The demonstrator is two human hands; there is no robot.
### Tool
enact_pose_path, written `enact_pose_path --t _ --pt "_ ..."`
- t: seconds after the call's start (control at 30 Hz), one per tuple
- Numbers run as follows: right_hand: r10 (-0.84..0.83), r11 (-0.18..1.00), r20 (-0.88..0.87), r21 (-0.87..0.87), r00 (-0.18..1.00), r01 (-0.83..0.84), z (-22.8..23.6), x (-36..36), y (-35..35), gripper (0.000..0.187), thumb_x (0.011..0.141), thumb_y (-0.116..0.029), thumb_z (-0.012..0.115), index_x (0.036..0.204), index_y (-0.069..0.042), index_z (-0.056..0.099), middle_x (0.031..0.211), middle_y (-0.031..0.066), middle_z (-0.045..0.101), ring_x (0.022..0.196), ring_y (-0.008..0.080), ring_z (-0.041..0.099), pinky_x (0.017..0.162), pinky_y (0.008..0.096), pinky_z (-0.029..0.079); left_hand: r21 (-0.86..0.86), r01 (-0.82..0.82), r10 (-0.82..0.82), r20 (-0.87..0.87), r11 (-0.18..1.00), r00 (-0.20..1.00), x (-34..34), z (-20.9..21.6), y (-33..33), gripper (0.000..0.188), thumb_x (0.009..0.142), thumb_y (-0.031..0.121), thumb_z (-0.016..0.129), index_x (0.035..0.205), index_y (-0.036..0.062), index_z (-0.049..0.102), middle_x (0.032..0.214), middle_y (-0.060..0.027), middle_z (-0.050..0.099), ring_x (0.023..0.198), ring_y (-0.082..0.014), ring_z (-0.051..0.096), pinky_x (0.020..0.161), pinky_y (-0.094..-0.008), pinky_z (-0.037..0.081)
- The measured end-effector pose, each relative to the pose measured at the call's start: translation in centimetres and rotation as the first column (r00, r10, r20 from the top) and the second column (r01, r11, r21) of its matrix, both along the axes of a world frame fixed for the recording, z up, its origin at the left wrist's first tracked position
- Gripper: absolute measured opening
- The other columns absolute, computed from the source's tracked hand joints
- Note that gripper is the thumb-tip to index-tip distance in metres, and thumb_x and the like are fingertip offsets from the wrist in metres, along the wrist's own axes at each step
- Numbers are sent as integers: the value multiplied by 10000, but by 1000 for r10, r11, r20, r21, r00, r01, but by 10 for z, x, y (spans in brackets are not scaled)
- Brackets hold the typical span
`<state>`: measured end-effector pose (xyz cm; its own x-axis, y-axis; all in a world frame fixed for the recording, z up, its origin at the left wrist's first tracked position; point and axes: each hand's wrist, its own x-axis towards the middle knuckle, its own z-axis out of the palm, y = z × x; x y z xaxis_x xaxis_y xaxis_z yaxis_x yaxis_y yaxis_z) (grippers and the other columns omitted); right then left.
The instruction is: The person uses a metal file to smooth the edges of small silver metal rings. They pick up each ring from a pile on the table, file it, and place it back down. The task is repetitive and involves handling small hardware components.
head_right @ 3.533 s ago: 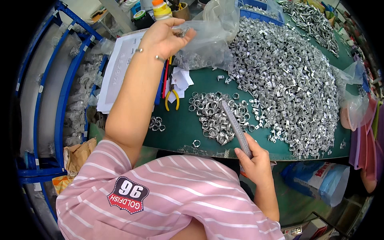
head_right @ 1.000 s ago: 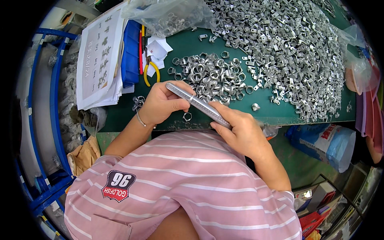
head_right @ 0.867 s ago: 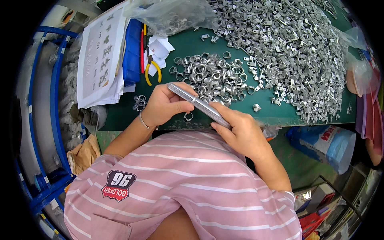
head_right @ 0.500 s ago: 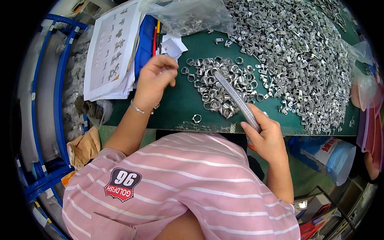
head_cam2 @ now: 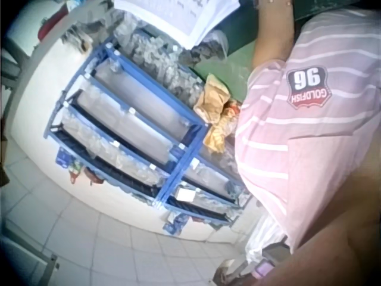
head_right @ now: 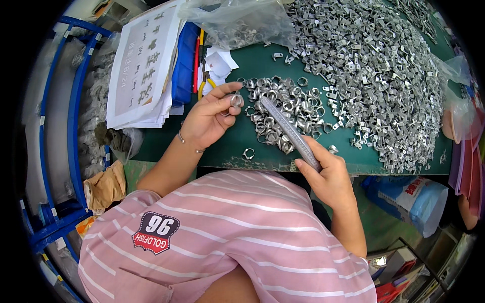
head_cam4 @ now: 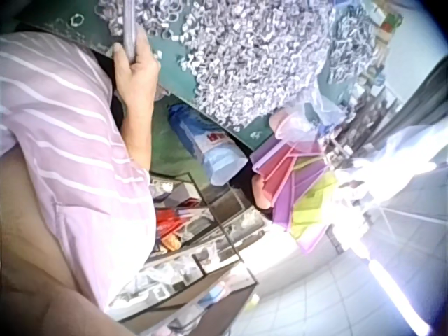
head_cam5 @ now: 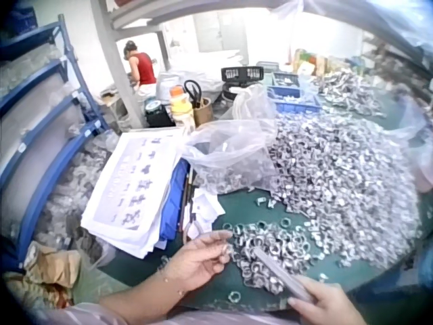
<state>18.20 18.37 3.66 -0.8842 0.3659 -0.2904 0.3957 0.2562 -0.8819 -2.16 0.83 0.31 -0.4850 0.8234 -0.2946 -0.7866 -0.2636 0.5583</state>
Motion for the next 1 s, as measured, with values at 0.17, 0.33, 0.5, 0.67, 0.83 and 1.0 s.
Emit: enact_pose_path --t 0.17,0.33,0.5,0.67,0.83,1.0 --pt "31 1000 -20 -6 999 -31 0 -4 -3 417 751 -67 632 1146 1 518 671 29 513 590 59 436 552 209 399 79 -2 -4 76 997 997 3 3 0 219 897 52 425 1094 -13 493 962 -110 539 835 -138 562 666 -195 489" --pt "57 998 -50 25 997 -56 4 -5 -4 418 750 -57 632 1149 -5 518 739 70 566 642 67 480 593 226 423 85 -37 42 -50 996 998 6 -1 1 159 904 112 453 992 6 532 1017 -129 573 956 -191 575 687 -215 496" --pt "87 996 -85 10 993 -86 4 -8 -12 414 753 -44 629 1150 -10 518 850 137 615 698 107 551 641 257 451 33 -116 119 -89 993 989 16 1 6 139 874 111 513 987 36 545 979 -94 587 824 -156 572 640 -232 473" --pt "88 995 -73 61 993 -83 5 -15 -18 423 756 -59 626 1162 -38 511 810 150 599 655 164 566 620 268 452 -2 -107 104 -242 994 965 26 0 12 174 838 71 558 1001 11 555 905 -70 579 719 -114 517 598 -222 425" --pt "117 993 -72 42 991 -114 12 -20 -21 428 758 -75 619 1170 -52 506 786 155 590 632 192 565 606 283 452 -122 30 -68 -317 992 946 32 10 9 289 791 84 623 1041 -45 556 830 -54 559 687 -96 485 576 -212 397" --pt "157 986 -134 71 979 -149 5 -18 -21 424 756 -81 616 1164 -48 505 772 170 586 632 208 569 613 295 455 -208 32 -157 -618 978 770 32 18 8 224 825 108 583 1001 -31 576 811 -39 549 632 -88 475 548 -193 381"
